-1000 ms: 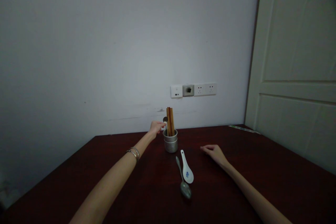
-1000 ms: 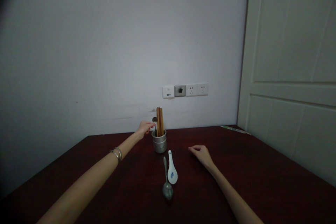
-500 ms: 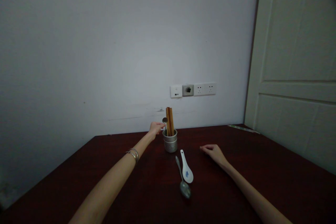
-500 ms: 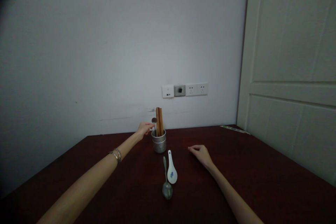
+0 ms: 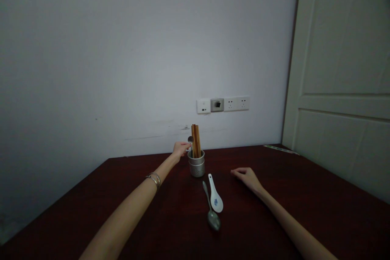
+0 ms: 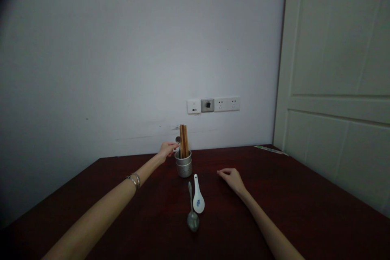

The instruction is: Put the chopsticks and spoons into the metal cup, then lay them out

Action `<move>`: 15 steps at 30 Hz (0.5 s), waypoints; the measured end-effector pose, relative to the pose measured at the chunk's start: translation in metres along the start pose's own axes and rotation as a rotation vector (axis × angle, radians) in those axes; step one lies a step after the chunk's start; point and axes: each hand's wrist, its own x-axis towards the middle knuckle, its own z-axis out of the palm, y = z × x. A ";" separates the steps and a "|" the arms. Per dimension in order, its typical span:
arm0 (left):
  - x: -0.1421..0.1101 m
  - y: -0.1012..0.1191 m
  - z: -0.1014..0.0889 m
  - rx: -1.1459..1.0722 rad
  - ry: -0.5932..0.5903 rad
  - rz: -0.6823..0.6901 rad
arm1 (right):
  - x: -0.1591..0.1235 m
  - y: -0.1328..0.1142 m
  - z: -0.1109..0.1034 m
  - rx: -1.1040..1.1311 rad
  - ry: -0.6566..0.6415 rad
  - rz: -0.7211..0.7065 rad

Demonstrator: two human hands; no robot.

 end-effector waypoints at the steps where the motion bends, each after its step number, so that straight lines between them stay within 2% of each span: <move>1: 0.000 0.000 0.001 0.002 0.001 -0.004 | 0.000 0.000 0.000 -0.002 0.002 0.002; 15: -0.005 0.004 0.004 -0.038 -0.009 -0.008 | -0.001 -0.002 0.000 -0.044 -0.002 -0.001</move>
